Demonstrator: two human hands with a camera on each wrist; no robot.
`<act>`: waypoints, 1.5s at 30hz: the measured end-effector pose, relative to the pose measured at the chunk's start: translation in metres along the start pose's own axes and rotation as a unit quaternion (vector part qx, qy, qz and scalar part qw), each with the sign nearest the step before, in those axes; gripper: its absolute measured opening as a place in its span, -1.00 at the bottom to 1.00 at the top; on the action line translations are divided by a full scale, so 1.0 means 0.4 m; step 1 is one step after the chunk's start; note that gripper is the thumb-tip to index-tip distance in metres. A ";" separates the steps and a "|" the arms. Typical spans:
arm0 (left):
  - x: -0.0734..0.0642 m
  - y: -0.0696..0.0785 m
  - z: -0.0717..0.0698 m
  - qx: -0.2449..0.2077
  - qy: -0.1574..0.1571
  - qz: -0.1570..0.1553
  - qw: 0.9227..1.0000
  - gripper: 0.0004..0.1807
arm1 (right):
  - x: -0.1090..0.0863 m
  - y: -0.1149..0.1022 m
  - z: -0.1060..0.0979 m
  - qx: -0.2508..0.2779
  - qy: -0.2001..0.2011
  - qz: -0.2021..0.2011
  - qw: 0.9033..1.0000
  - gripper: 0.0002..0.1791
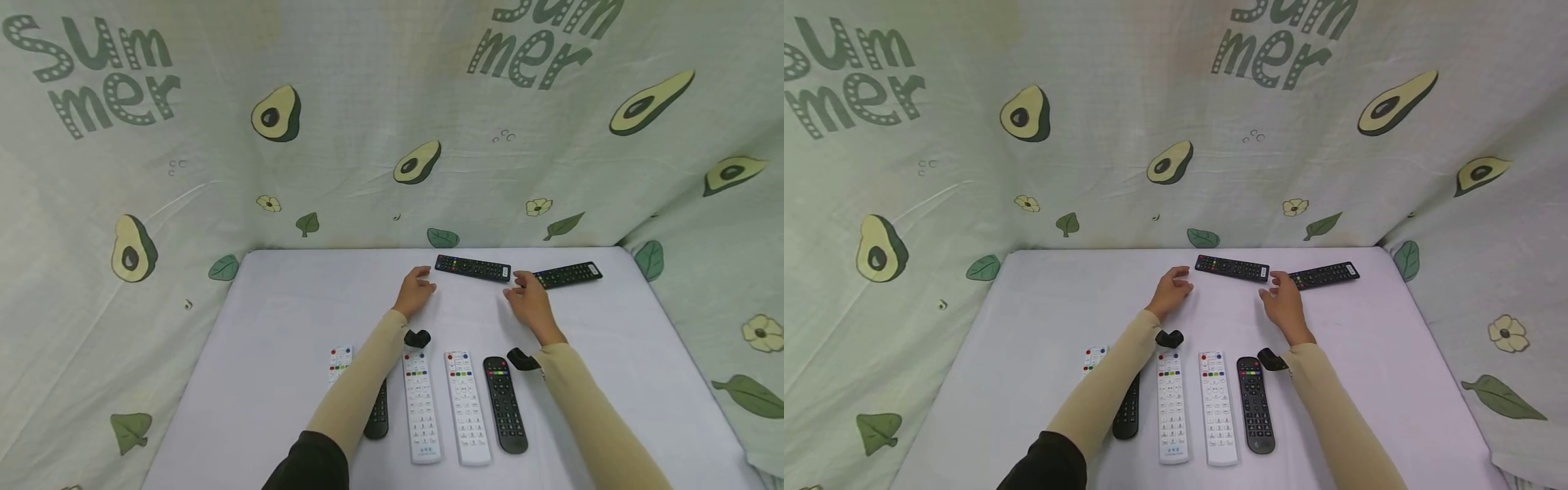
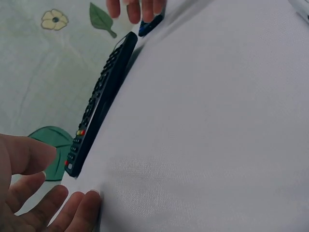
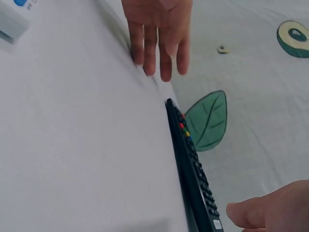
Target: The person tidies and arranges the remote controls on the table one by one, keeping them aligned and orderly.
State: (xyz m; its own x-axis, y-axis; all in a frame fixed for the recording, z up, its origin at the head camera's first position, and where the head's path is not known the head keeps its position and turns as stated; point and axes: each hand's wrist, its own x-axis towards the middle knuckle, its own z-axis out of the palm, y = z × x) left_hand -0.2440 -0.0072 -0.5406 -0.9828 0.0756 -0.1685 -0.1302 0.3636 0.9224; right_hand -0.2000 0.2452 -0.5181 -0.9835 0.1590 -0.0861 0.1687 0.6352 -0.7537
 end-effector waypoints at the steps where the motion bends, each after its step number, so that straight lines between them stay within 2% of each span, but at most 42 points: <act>1: 0.004 0.002 0.000 -0.002 0.001 -0.001 1.000 -0.48 | 0.008 0.000 0.001 0.003 0.000 0.003 1.000 -0.37; 6: 0.022 0.008 -0.001 0.001 0.003 -0.004 1.000 -0.44 | 0.042 0.003 0.007 0.010 -0.008 0.007 1.000 -0.33; 11: 0.040 0.006 -0.002 0.017 0.003 -0.007 1.000 -0.40 | 0.075 0.001 0.011 -0.007 -0.017 0.002 1.000 -0.34; 15: 0.045 0.011 0.000 0.013 -0.010 -0.012 1.000 -0.34 | 0.095 -0.006 0.017 -0.018 -0.023 0.003 1.000 -0.35; 20: 0.044 0.019 0.011 0.008 -0.042 -0.033 0.999 -0.26 | 0.103 -0.011 0.023 -0.024 -0.024 0.004 0.999 -0.38; 28: 0.051 0.018 0.021 0.004 -0.048 -0.039 0.998 -0.24 | 0.109 -0.016 0.035 -0.012 -0.019 0.011 1.000 -0.42; 32: 0.044 0.019 0.023 -0.015 -0.038 -0.041 0.998 -0.26 | 0.107 -0.012 0.036 -0.005 -0.014 0.012 1.000 -0.42; 36: 0.031 0.012 0.025 -0.045 -0.013 -0.034 0.998 -0.29 | 0.089 0.003 0.035 0.011 -0.006 0.004 1.000 -0.43; 39: 0.021 0.005 0.026 -0.064 0.005 -0.017 0.998 -0.33 | 0.067 0.016 0.030 0.033 -0.005 0.007 0.999 -0.44; 45: -0.004 -0.004 0.025 -0.087 0.026 0.018 0.996 -0.43 | 0.014 0.020 0.018 0.080 0.004 0.042 0.996 -0.49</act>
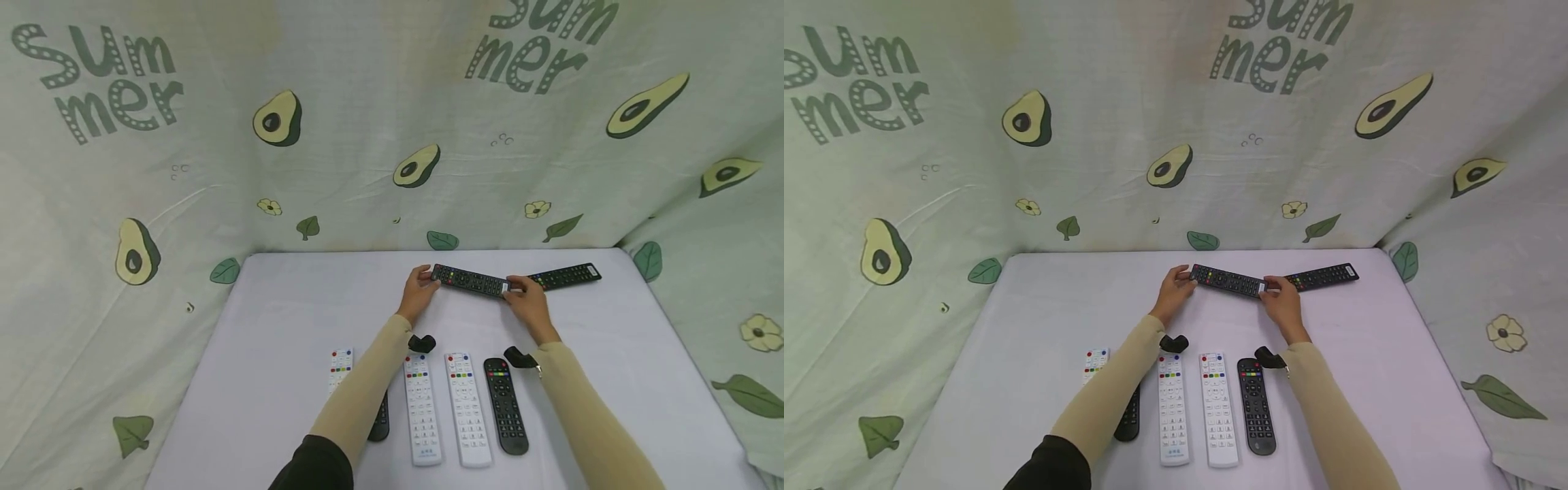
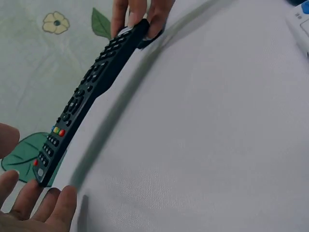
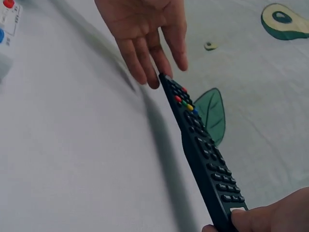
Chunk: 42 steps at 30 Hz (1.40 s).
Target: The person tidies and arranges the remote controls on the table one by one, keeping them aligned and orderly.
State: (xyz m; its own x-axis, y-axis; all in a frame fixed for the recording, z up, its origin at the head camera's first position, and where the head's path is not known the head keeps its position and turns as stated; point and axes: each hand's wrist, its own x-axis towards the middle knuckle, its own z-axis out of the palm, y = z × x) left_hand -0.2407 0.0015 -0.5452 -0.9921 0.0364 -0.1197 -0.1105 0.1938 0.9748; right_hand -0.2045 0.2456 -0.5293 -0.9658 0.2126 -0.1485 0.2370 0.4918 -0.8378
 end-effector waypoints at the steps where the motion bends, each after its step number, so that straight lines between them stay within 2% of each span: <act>1: -0.006 -0.001 -0.001 -0.004 0.002 0.003 1.000 -0.45 | -0.011 -0.001 -0.001 0.005 0.002 0.003 1.000 -0.49; 5: -0.029 -0.002 -0.001 -0.030 0.006 0.000 1.000 -0.49 | -0.055 0.001 -0.008 0.018 0.003 0.001 1.000 -0.49; 10: -0.054 0.006 0.001 -0.108 0.001 -0.014 0.994 -0.55 | -0.119 0.012 -0.027 0.029 -0.007 0.002 1.000 -0.50; 13: -0.067 0.010 0.000 -0.132 -0.011 -0.011 0.991 -0.60 | -0.160 0.017 -0.039 0.042 -0.015 0.008 0.999 -0.50; 16: -0.081 0.014 -0.003 -0.127 -0.029 -0.007 0.991 -0.64 | -0.199 0.019 -0.050 0.051 -0.020 0.012 0.998 -0.49; 20: -0.101 0.020 -0.010 -0.121 -0.060 -0.020 0.991 -0.67 | -0.244 0.020 -0.060 0.051 -0.019 0.017 0.998 -0.48; 27: -0.131 0.024 -0.012 -0.118 -0.092 -0.027 0.988 -0.70 | -0.305 0.036 -0.077 0.059 -0.023 0.023 0.998 -0.48; 35: -0.165 0.035 0.015 -0.109 -0.128 -0.005 0.986 -0.72 | -0.368 0.067 -0.107 0.084 -0.041 0.044 0.995 -0.47; 42: -0.186 0.055 0.046 -0.070 -0.170 0.008 0.983 -0.72 | -0.419 0.102 -0.129 0.091 -0.058 0.066 0.992 -0.44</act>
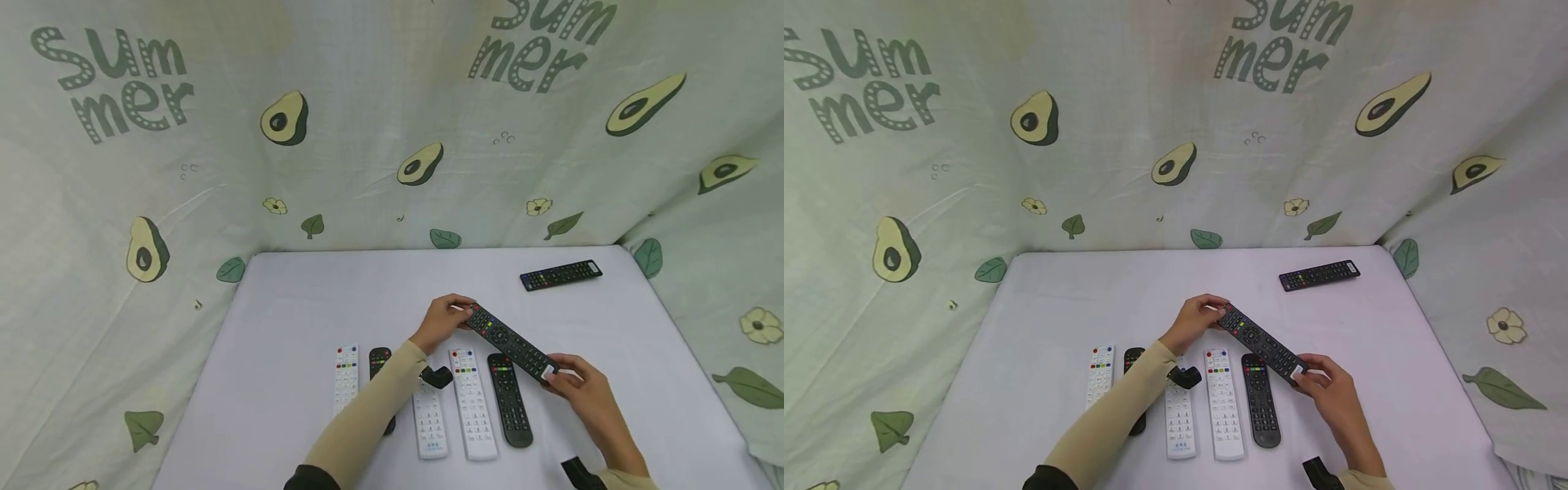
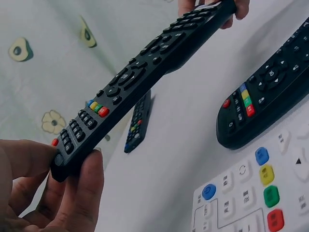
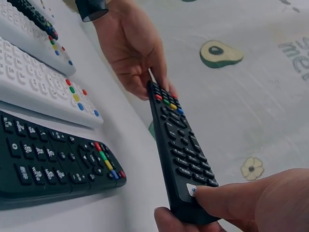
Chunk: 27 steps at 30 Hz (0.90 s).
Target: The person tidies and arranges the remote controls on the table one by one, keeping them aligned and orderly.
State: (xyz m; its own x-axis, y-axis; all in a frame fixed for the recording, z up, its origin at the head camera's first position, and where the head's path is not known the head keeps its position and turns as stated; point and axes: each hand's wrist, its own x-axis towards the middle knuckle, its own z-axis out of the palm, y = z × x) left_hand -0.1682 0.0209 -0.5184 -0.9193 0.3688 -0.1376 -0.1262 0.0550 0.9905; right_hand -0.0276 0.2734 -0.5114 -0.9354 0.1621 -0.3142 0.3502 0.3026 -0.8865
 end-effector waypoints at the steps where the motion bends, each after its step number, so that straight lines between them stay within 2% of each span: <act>1: 0.001 0.001 0.007 0.005 -0.006 0.001 1.000 -0.71 | -0.003 0.005 -0.004 -0.002 -0.001 0.005 1.000 -0.43; 8: 0.013 0.014 0.052 0.016 -0.044 0.001 0.999 -0.72 | -0.026 0.038 -0.037 -0.024 -0.013 0.028 0.999 -0.37; 19: 0.037 0.022 0.122 0.073 -0.082 -0.003 0.994 -0.75 | -0.052 0.067 -0.059 -0.078 -0.056 0.064 0.993 -0.28; 27: 0.047 0.014 0.168 0.103 -0.103 -0.005 0.989 -0.75 | -0.071 0.084 -0.062 -0.088 -0.076 0.052 0.992 -0.27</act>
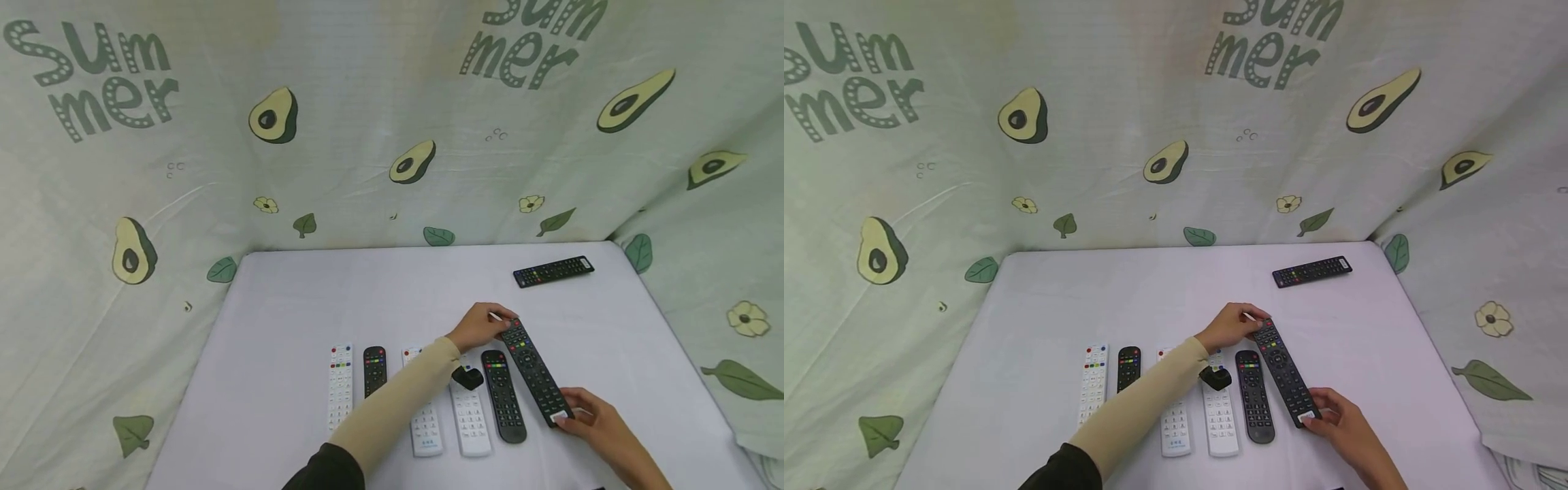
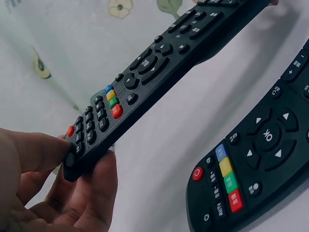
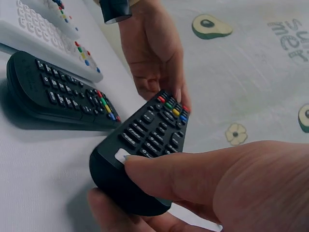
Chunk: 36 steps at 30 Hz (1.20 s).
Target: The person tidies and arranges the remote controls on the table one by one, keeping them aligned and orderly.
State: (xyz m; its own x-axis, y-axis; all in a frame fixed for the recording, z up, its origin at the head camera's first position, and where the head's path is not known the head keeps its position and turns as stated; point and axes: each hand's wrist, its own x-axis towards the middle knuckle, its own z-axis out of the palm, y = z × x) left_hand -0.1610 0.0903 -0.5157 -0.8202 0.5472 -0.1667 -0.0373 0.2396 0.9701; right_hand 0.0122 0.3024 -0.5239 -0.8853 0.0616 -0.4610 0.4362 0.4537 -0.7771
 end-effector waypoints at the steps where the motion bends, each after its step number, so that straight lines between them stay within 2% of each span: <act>1: 0.002 -0.001 0.004 0.004 -0.002 -0.001 1.000 -0.75 | -0.001 0.001 0.000 0.000 -0.001 0.001 1.000 -0.27; 7: 0.018 -0.007 0.026 0.027 -0.013 0.002 1.000 -0.76 | -0.004 0.009 0.002 -0.016 -0.014 0.009 1.000 -0.29; 11: 0.025 -0.012 0.038 0.039 -0.018 0.000 0.999 -0.76 | -0.008 0.015 0.000 -0.020 -0.025 -0.004 0.999 -0.31; 18: 0.033 -0.020 0.054 0.088 -0.032 0.009 0.996 -0.75 | -0.006 0.022 -0.001 -0.046 -0.026 -0.014 0.998 -0.34; 23: 0.036 -0.016 0.061 0.113 -0.036 0.019 0.993 -0.75 | 0.004 0.021 0.004 -0.088 -0.014 -0.004 0.996 -0.37; 28: 0.034 -0.015 0.065 0.134 -0.039 0.013 0.990 -0.75 | 0.006 0.020 0.006 -0.128 -0.006 -0.006 0.992 -0.39; 32: 0.038 -0.019 0.071 0.153 -0.048 0.014 0.987 -0.74 | 0.006 0.021 0.006 -0.149 -0.005 -0.007 0.989 -0.40; 36: 0.043 -0.022 0.077 0.186 -0.067 0.009 0.980 -0.70 | 0.005 0.023 0.005 -0.159 -0.008 -0.007 0.987 -0.40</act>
State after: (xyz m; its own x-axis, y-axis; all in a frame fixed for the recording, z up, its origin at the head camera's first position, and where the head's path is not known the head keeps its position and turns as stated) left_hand -0.1570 0.1224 -0.5325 -0.7361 0.6480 -0.1957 0.2071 0.4908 0.8463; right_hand 0.0149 0.3048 -0.5328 -0.8873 0.0399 -0.4594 0.3483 0.7109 -0.6109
